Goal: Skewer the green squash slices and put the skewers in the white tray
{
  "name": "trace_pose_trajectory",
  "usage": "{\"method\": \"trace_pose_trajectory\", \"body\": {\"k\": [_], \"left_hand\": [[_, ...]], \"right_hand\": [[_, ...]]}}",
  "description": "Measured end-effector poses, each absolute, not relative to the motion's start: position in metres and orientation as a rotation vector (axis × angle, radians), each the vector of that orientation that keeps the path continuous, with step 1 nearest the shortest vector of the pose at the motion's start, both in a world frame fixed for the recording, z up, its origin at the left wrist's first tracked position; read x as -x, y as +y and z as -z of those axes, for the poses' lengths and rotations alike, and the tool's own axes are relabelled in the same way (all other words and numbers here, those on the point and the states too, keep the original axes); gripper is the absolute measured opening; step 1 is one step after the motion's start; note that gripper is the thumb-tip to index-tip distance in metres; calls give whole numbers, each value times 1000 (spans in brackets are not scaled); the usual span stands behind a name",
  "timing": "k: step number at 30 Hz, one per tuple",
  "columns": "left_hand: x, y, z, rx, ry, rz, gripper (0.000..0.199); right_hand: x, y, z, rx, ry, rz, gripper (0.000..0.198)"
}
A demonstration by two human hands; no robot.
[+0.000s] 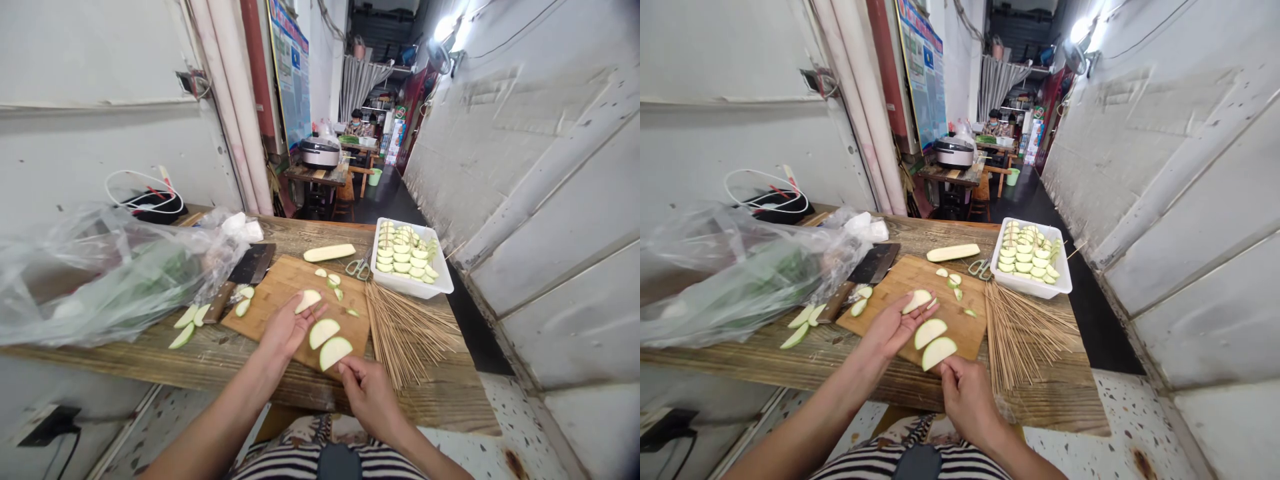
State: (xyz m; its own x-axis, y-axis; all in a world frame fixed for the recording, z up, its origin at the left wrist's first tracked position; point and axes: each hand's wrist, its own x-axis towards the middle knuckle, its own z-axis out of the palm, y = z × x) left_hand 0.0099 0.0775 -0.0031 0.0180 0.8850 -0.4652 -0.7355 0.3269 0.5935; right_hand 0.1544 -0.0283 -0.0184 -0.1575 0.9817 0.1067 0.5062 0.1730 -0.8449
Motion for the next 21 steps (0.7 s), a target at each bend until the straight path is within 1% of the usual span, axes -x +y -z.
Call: {"method": "trace_pose_trajectory", "body": {"k": [8, 13, 16, 21], "left_hand": [[-8, 81, 1, -156, 854, -1228, 16], [-1, 85, 1, -194, 764, -1222, 24], [0, 82, 2, -211, 700, -1227, 21], [-2, 81, 0, -195, 690, -1207, 21]], "right_hand": [[-153, -29, 21, 1421, -1754, -865, 30], [-151, -28, 18, 1348, -1686, -916, 31], [-150, -29, 17, 1318, -1652, -969, 30], [-151, -30, 18, 1317, -1658, -969, 30]]}}
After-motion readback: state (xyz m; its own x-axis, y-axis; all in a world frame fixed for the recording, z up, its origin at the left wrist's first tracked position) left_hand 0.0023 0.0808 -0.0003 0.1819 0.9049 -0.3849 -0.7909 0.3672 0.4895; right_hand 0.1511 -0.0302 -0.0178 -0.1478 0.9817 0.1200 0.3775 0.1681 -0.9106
